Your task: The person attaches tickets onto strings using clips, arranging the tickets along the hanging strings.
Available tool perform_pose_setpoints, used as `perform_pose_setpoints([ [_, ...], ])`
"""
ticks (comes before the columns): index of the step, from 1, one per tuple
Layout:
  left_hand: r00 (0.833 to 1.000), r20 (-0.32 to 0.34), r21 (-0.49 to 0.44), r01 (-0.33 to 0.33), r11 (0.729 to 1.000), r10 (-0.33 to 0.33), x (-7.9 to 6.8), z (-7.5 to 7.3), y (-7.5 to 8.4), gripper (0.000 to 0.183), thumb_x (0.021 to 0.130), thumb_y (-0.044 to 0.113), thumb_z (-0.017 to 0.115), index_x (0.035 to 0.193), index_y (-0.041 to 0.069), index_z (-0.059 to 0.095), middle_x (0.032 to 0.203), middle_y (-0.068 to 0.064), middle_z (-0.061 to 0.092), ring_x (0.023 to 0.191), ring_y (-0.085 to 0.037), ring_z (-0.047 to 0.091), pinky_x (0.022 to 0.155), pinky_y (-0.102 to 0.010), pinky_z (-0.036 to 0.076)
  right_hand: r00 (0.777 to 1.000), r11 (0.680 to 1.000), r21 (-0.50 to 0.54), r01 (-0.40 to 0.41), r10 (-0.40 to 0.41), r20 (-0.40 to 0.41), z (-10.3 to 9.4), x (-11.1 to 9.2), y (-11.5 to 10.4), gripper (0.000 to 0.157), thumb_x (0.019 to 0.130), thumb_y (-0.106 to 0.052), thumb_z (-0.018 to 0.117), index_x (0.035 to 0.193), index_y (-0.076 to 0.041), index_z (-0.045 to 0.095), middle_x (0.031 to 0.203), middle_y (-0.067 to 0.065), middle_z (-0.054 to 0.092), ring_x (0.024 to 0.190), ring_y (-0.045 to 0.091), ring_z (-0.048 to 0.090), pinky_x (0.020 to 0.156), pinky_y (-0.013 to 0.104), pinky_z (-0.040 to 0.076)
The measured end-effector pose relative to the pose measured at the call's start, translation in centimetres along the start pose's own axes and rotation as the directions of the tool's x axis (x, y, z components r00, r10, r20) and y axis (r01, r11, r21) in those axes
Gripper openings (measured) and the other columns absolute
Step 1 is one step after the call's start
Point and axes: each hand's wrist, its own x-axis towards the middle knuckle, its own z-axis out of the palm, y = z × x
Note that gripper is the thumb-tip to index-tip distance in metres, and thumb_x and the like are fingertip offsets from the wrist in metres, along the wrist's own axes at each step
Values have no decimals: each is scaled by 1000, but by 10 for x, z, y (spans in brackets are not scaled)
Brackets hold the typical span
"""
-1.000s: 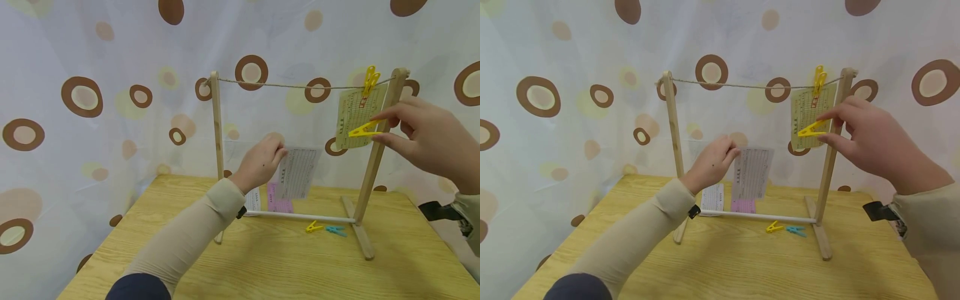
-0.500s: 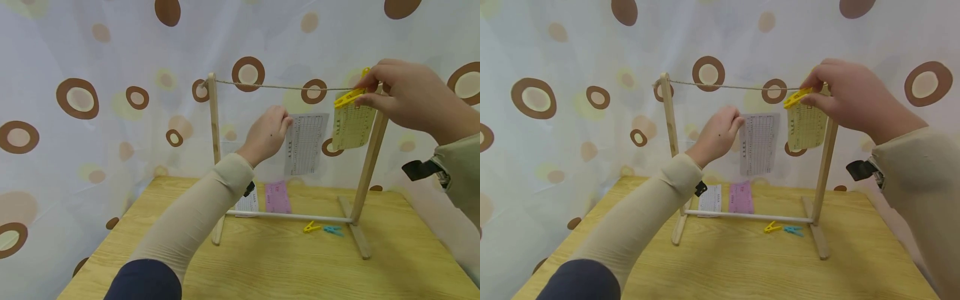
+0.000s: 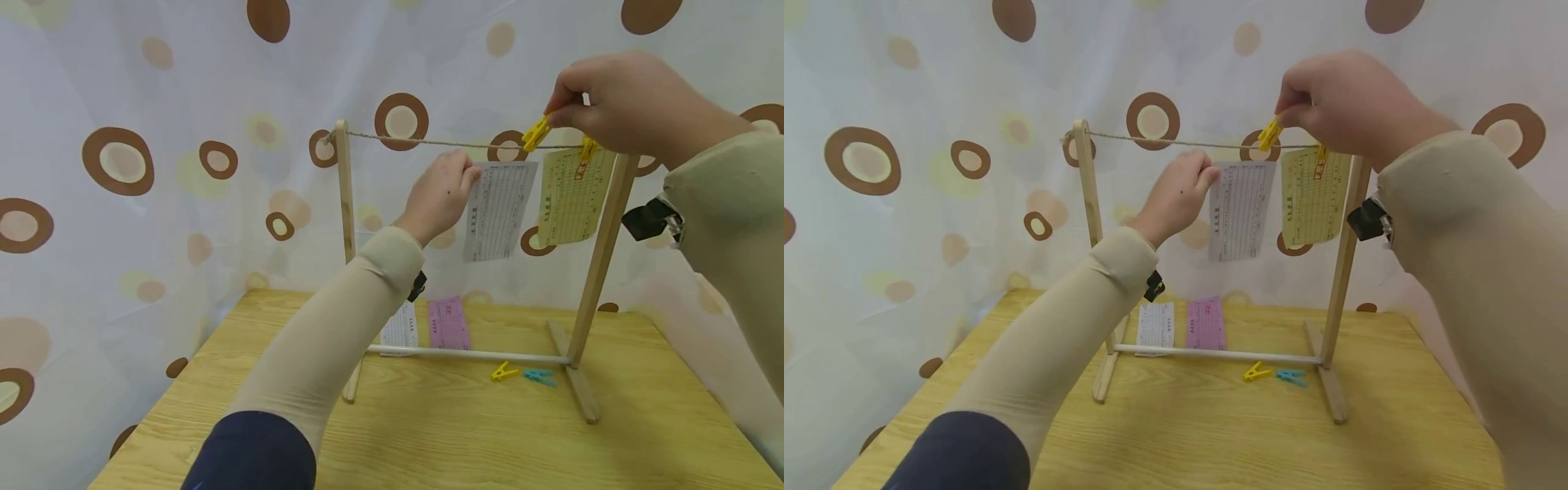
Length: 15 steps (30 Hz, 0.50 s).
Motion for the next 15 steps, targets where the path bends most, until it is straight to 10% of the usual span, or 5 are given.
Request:
perform_pose_setpoints([
  [15, 1000, 25, -49, -3, 999, 5, 7, -2, 6, 24, 110, 31, 43, 101, 11, 55, 95, -3, 55, 89, -14, 50, 75, -25, 39, 974, 999, -28, -15, 21, 225, 10, 17, -6, 28, 100, -24, 66, 116, -2, 72, 100, 15, 65, 69, 25, 57, 61, 39, 46],
])
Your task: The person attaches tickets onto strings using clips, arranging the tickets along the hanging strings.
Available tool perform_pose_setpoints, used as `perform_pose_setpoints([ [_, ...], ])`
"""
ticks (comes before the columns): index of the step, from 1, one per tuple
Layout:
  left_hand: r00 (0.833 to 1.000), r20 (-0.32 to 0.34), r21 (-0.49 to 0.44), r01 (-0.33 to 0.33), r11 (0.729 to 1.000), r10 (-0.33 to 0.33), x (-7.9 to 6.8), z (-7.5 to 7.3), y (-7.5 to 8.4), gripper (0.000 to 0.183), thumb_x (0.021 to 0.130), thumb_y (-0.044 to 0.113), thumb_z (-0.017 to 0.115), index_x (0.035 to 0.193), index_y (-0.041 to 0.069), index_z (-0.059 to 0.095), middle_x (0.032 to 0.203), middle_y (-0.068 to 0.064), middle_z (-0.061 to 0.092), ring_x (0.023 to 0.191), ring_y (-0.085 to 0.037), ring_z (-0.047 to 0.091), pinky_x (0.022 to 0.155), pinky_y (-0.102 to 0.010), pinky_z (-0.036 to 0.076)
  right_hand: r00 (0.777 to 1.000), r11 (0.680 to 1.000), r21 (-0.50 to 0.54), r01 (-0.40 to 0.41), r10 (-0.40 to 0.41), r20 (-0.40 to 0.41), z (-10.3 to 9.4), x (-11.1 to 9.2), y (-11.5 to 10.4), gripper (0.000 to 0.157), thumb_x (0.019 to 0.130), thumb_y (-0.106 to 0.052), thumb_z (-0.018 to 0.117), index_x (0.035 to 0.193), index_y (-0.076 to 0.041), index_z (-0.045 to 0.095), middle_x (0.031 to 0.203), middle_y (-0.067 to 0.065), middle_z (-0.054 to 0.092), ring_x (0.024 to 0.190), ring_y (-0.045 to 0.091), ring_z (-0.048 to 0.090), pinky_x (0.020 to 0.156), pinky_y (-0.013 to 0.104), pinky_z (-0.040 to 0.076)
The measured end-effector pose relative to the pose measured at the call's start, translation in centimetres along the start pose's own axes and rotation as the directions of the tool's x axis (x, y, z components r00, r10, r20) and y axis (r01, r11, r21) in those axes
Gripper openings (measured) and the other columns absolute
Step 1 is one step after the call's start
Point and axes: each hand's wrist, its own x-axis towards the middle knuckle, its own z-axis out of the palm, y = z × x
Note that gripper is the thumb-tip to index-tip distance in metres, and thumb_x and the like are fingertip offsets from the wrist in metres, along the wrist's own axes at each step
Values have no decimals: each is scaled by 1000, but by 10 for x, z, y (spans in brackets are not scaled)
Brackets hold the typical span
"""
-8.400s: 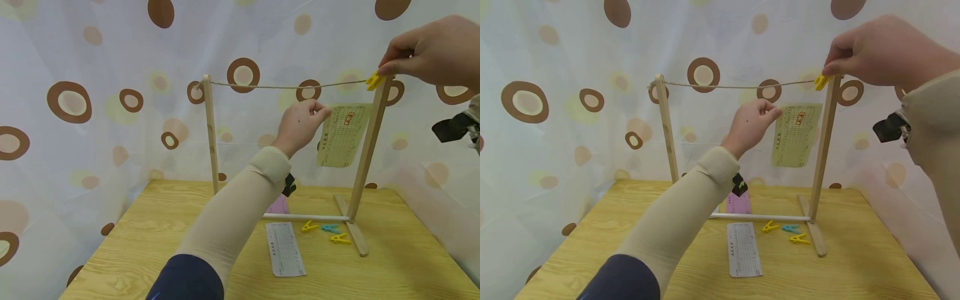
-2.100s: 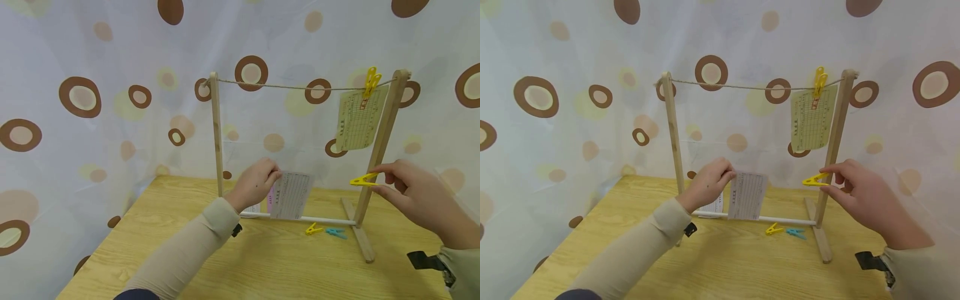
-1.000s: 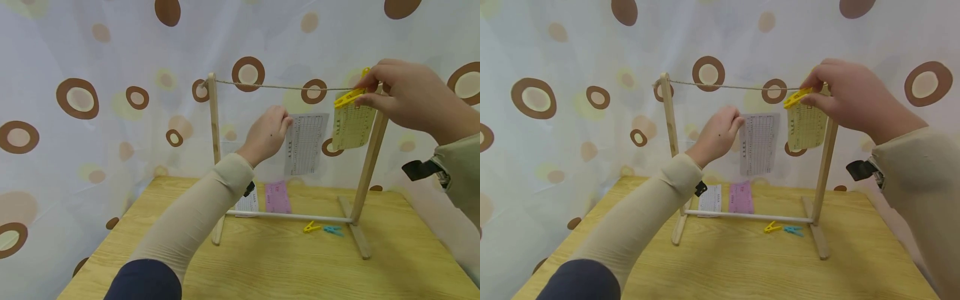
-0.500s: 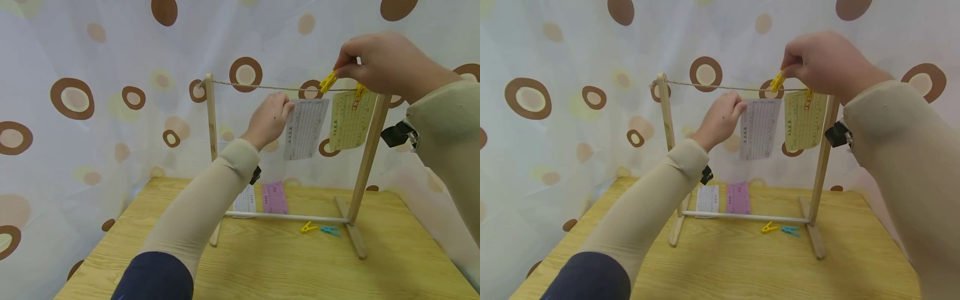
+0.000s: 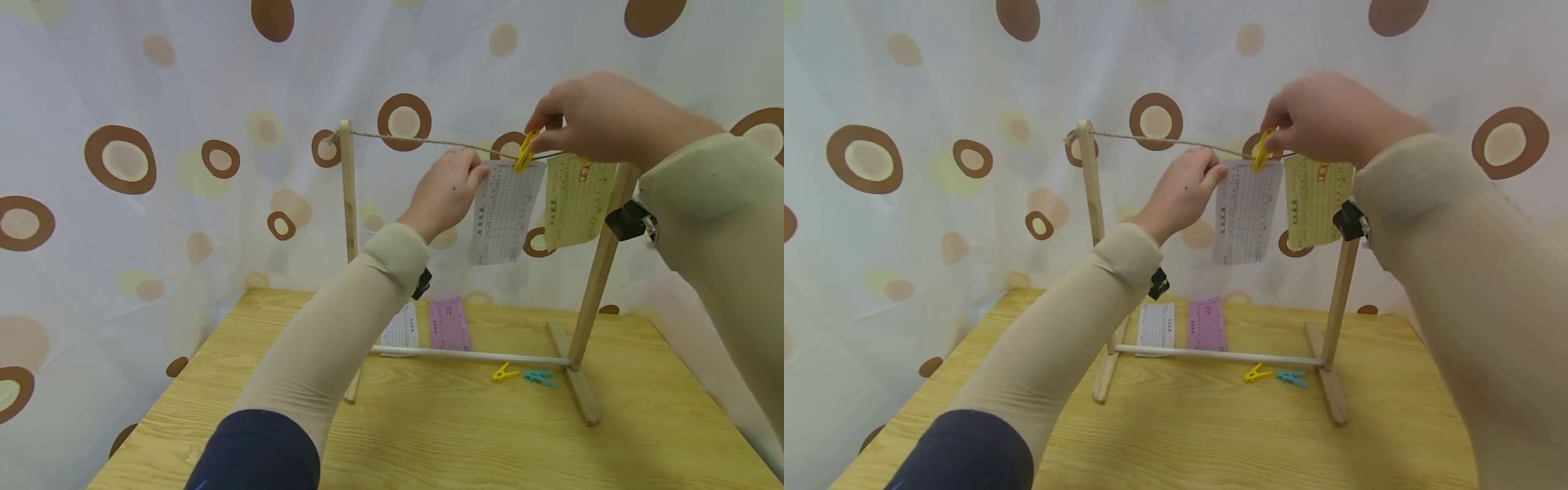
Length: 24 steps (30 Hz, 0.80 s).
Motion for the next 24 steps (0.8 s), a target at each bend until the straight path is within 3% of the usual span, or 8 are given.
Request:
perform_pose_setpoints([
  [6, 1000, -9, -31, -8, 999, 7, -2, 1, -2, 22, 109, 31, 48, 103, 11, 58, 96, -2, 57, 86, -14, 51, 73, -25, 39, 1000, 998, -69, 15, -14, 16, 4, -4, -3, 43, 98, -26, 66, 132, 2, 64, 107, 17, 62, 81, 31, 57, 73, 47, 48],
  [14, 1000, -17, -57, 12, 998, -13, -7, 0, -6, 23, 107, 34, 52, 115, 14, 62, 96, -1, 57, 83, -14, 51, 71, -26, 41, 988, 997, -65, 32, -41, -151, 11, -18, -6, 49, 96, -22, 67, 138, 0, 60, 114, 22, 61, 93, 38, 52, 83, 57, 47],
  [19, 1000, -11, -50, -15, 999, 14, -14, -2, -13, 24, 106, 34, 54, 117, 15, 62, 94, -2, 55, 83, -15, 49, 72, -27, 40, 959, 998, -45, 42, -53, -277, 17, -28, -9, 44, 95, -18, 65, 135, 0, 63, 113, 22, 61, 105, 42, 48, 94, 58, 42],
  [24, 999, 11, -46, -44, 998, 44, -24, 1, -22, 27, 106, 34, 54, 121, 13, 61, 96, -2, 53, 84, -15, 48, 73, -27, 40, 910, 993, -40, 107, -114, -399, 26, -41, -8, 38, 92, -15, 68, 128, -1, 67, 102, 18, 62, 100, 40, 48, 86, 54, 41],
])
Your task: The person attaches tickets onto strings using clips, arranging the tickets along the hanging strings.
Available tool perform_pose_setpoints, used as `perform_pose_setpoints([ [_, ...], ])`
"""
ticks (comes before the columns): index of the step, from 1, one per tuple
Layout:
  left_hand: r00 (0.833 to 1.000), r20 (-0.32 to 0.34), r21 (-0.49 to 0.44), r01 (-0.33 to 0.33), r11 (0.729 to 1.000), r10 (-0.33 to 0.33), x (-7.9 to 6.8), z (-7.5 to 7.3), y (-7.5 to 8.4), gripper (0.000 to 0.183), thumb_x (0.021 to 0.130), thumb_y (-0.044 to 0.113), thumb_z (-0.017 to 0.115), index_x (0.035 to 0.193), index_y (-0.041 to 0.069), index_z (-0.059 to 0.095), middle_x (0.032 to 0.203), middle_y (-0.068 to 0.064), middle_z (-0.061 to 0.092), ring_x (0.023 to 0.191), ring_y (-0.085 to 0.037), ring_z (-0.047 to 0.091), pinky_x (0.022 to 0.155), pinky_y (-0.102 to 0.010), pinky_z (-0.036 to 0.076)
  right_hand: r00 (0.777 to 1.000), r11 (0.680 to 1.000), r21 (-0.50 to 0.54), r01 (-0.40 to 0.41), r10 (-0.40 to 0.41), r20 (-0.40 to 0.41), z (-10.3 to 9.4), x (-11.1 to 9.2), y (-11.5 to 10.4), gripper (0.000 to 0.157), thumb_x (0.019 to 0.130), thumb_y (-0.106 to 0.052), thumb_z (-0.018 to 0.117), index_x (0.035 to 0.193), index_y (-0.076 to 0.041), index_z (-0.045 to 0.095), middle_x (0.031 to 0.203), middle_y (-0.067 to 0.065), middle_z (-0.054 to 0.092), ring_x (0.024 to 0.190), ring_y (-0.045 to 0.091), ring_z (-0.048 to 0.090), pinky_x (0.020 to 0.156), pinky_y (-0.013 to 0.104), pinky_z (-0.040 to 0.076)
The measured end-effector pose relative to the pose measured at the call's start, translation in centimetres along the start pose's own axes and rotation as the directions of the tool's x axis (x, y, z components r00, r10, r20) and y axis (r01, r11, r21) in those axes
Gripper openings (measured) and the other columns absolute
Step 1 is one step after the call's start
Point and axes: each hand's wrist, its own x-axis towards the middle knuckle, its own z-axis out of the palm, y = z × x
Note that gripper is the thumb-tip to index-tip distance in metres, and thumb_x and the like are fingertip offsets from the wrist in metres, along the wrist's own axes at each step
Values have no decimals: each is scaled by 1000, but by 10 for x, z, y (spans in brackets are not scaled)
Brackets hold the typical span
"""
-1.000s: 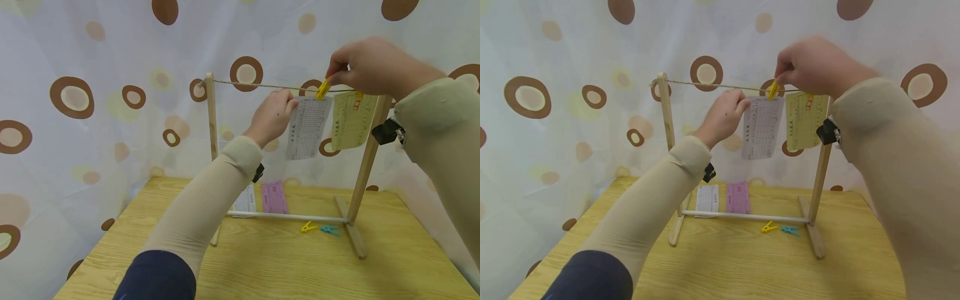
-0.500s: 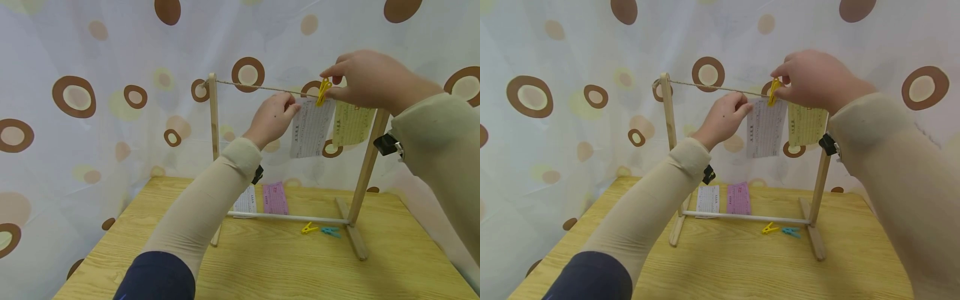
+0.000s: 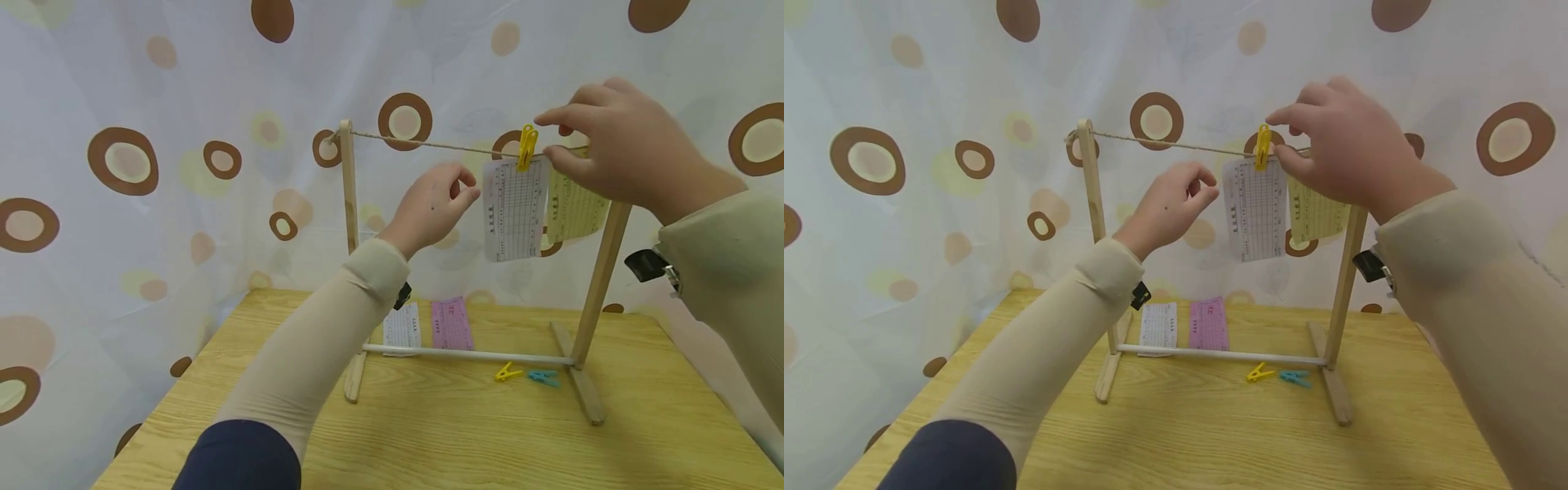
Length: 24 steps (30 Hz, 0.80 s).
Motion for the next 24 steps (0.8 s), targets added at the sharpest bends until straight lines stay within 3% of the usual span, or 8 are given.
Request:
perform_pose_setpoints([
  [5, 999, 34, 10, -22, 1000, 21, -12, 5, -9, 29, 106, 34, 54, 124, 12, 60, 98, -1, 54, 84, -15, 49, 75, -28, 42, 997, 999, -1, 39, -39, -65, 5, -20, 1, 36, 90, -16, 68, 123, -1, 70, 99, 16, 62, 91, 36, 49, 75, 49, 41],
  [11, 998, 49, 35, -34, 999, 32, -28, 14, -19, 30, 106, 35, 54, 123, 12, 61, 100, -1, 55, 85, -14, 52, 75, -29, 45, 998, 999, 36, 8, -6, -59, 14, -44, 2, 35, 90, -17, 67, 122, -3, 71, 96, 14, 61, 91, 35, 51, 77, 53, 42],
  [18, 997, 72, 54, -3, 999, -1, -60, 31, -44, 27, 105, 33, 56, 123, 13, 62, 108, -2, 58, 90, -15, 55, 77, -31, 47, 997, 994, 103, 30, -22, -79, 39, -70, 2, 33, 84, -12, 71, 117, -5, 73, 96, 12, 61, 89, 31, 54, 73, 51, 44],
  [24, 992, 120, 56, 37, 998, -44, -91, 51, -66, 32, 106, 35, 54, 128, 13, 61, 107, 0, 59, 90, -14, 56, 79, -33, 49, 997, 985, 159, -71, 77, -31, 63, -105, -2, 32, 83, -12, 76, 114, -5, 74, 98, 9, 62, 87, 26, 53, 70, 49, 44],
])
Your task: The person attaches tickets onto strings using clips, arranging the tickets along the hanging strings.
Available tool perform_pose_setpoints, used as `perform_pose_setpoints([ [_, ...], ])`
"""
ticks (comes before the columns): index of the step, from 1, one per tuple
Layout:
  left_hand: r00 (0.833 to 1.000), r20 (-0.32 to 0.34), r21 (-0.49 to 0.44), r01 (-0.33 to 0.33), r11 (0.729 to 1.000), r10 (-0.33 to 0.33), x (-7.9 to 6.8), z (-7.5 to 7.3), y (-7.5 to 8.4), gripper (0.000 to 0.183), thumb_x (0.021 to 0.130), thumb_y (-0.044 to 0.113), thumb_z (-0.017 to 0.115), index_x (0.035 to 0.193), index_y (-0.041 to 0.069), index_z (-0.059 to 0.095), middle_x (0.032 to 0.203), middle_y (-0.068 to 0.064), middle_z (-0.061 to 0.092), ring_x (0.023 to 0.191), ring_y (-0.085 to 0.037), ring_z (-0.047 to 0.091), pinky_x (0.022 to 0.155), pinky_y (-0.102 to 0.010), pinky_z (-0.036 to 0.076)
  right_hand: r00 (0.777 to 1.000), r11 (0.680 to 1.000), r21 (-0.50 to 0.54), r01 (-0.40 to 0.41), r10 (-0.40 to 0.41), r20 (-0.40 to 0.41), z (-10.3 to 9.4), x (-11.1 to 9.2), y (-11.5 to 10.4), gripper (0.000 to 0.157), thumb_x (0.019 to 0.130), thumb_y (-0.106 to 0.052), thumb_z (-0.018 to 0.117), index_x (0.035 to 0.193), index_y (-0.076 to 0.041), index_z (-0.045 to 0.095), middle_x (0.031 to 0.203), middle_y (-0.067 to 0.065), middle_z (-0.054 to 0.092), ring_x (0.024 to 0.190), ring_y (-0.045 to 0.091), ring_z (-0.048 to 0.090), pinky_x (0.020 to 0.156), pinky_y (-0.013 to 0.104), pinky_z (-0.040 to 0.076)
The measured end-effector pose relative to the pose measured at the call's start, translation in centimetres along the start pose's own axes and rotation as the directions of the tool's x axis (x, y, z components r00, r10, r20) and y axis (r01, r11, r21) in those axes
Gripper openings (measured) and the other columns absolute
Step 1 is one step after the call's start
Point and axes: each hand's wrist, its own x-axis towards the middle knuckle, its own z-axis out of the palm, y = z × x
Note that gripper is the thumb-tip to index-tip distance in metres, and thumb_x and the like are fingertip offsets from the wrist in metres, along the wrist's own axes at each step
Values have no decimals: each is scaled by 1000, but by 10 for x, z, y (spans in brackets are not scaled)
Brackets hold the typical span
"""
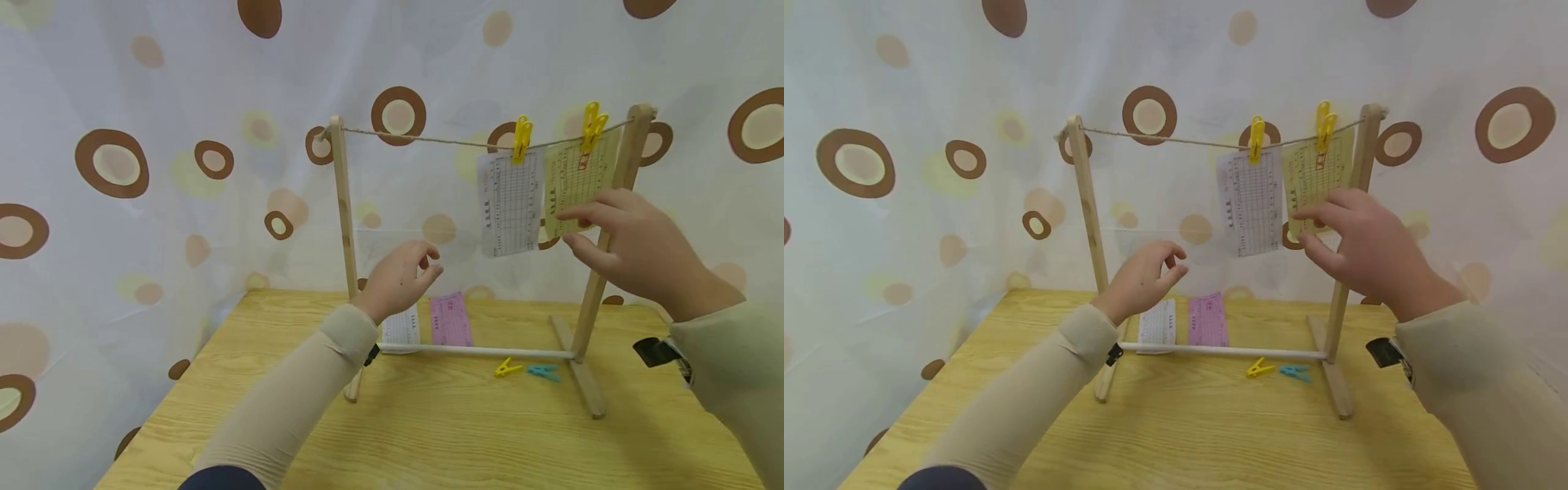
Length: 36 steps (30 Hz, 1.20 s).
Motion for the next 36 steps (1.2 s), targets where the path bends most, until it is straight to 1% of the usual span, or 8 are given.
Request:
perform_pose_setpoints([
  [9, 990, 98, 50, 97, 994, -101, -29, 45, -37, 33, 106, 33, 54, 129, 12, 63, 117, -4, 65, 107, -19, 60, 88, -35, 51, 986, 985, 75, -153, 147, 81, 51, -68, 12, 24, 90, -14, 75, 114, -13, 74, 94, -2, 59, 75, 14, 48, 62, 37, 43],
  [15, 971, 196, 71, 125, 990, -137, -39, 61, -57, 35, 104, 31, 55, 129, 9, 64, 121, -5, 64, 111, -19, 60, 93, -36, 50, 961, 958, 142, -249, 227, 156, 87, -110, 15, 19, 96, -18, 70, 115, -15, 73, 97, -4, 57, 71, 9, 45, 55, 30, 40],
  [18, 951, 265, 87, 144, 986, -162, -44, 67, -66, 34, 103, 28, 56, 131, 10, 65, 122, -5, 66, 111, -21, 62, 94, -40, 49, 925, 922, 184, -340, 292, 244, 105, -128, 15, 20, 101, -24, 65, 116, -15, 72, 100, -2, 58, 72, 12, 46, 58, 32, 41],
  [21, 917, 353, 96, 163, 982, -186, -49, 72, -74, 34, 101, 18, 56, 135, 12, 63, 127, -6, 67, 116, -23, 62, 96, -41, 49, 860, 878, 203, -434, 336, 385, 122, -144, 14, 26, 103, -30, 61, 119, -12, 71, 105, 1, 59, 77, 15, 51, 65, 38, 46],
  [24, 884, 421, 110, 172, 979, -203, -51, 77, -80, 37, 101, 10, 54, 136, 14, 62, 131, -7, 65, 123, -23, 59, 99, -40, 48, 796, 858, 183, -481, 339, 502, 135, -157, 12, 30, 103, -32, 60, 120, -9, 71, 102, 1, 57, 80, 16, 53, 70, 42, 47],
  [27, 862, 452, 127, 191, 973, -228, -53, 81, -83, 37, 102, 8, 52, 137, 15, 62, 132, -8, 64, 126, -23, 57, 97, -38, 49, 768, 857, 150, -492, 347, 539, 144, -163, 11, 27, 101, -27, 64, 119, -8, 71, 94, -2, 53, 77, 15, 49, 70, 40, 45],
  [30, 856, 457, 161, 185, 969, -240, -53, 84, -85, 35, 104, 8, 51, 136, 16, 63, 129, -8, 66, 123, -22, 59, 93, -36, 50, 749, 853, 130, -506, 360, 557, 147, -165, 11, 26, 99, -23, 65, 118, -6, 71, 88, -2, 50, 72, 15, 45, 66, 37, 41],
  [36, 841, 462, 197, 211, 957, -280, -51, 89, -88, 36, 102, 7, 58, 137, 18, 62, 117, -4, 70, 109, -18, 64, 84, -32, 52, 687, 822, 104, -559, 390, 613, 150, -169, 15, 37, 96, -23, 69, 124, 0, 67, 86, 0, 54, 74, 18, 47, 64, 37, 40],
])
